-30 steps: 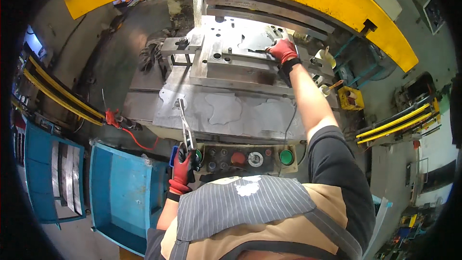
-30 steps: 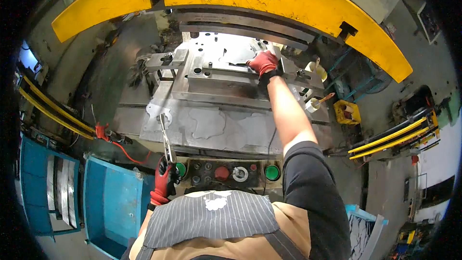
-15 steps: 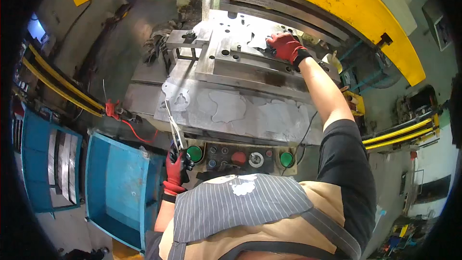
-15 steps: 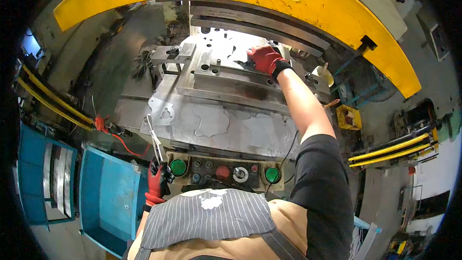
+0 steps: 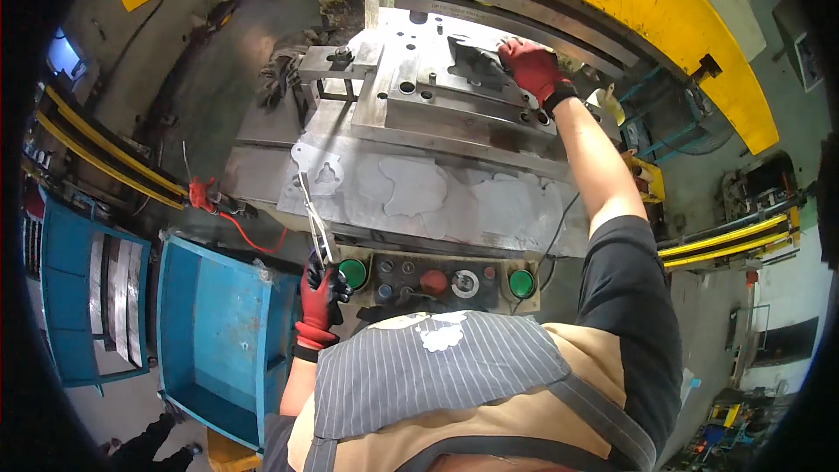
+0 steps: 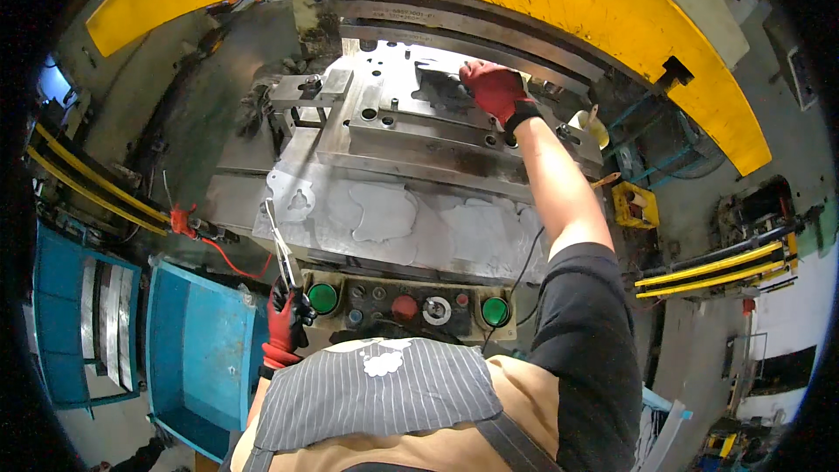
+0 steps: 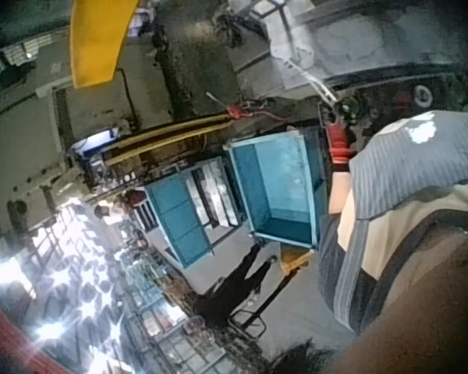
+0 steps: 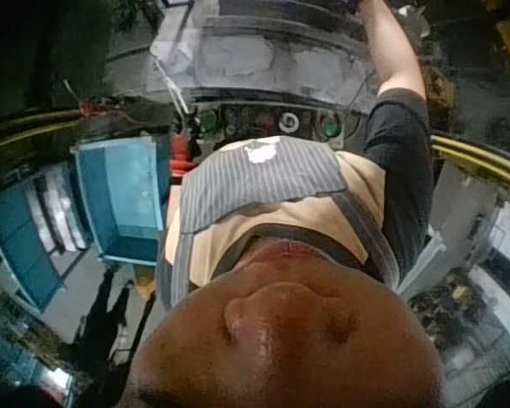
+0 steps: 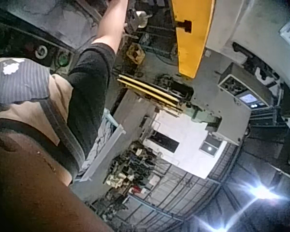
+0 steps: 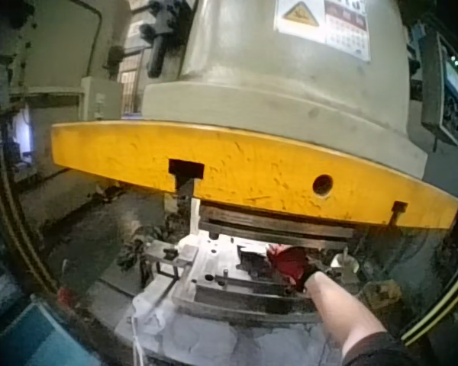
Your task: Operating a hydraulic press machine to stamp metal components from sheet metal.
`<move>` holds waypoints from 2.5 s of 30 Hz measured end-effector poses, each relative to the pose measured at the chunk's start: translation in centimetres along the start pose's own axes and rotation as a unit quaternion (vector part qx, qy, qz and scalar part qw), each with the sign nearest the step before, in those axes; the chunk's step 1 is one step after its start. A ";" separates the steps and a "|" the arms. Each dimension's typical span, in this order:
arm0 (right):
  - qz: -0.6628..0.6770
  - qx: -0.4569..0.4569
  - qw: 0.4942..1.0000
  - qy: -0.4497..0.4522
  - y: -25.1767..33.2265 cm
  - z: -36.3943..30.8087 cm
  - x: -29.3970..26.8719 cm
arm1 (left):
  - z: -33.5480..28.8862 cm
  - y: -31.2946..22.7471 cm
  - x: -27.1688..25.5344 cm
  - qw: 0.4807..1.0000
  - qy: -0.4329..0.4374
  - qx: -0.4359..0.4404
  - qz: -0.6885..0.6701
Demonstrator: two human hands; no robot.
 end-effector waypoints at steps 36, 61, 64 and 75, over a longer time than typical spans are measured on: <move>0.648 0.233 0.722 0.069 -4.1 1.4 5.4 | 2.9 8.2 -4.9 0.992 0.013 0.105 0.064; 0.559 0.277 0.777 0.087 -2.3 2.6 4.1 | 1.1 3.9 -4.4 0.997 -0.024 0.049 -0.051; 0.652 0.164 0.740 0.007 2.1 -3.4 -1.9 | 1.0 5.0 -6.8 0.995 -0.054 0.047 -0.068; 0.052 0.563 0.769 0.297 3.6 -53.1 3.6 | 4.0 13.6 -15.4 0.992 -0.041 -0.097 0.076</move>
Point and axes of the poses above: each hand's wrist, its own z-axis towards the middle knuckle, its own x-axis out of the palm, y = z × x, the point moved 1 cm from there along z, towards the middle knuckle, and after that the axes turned 12 degrees about y, right-handed, at the moved point
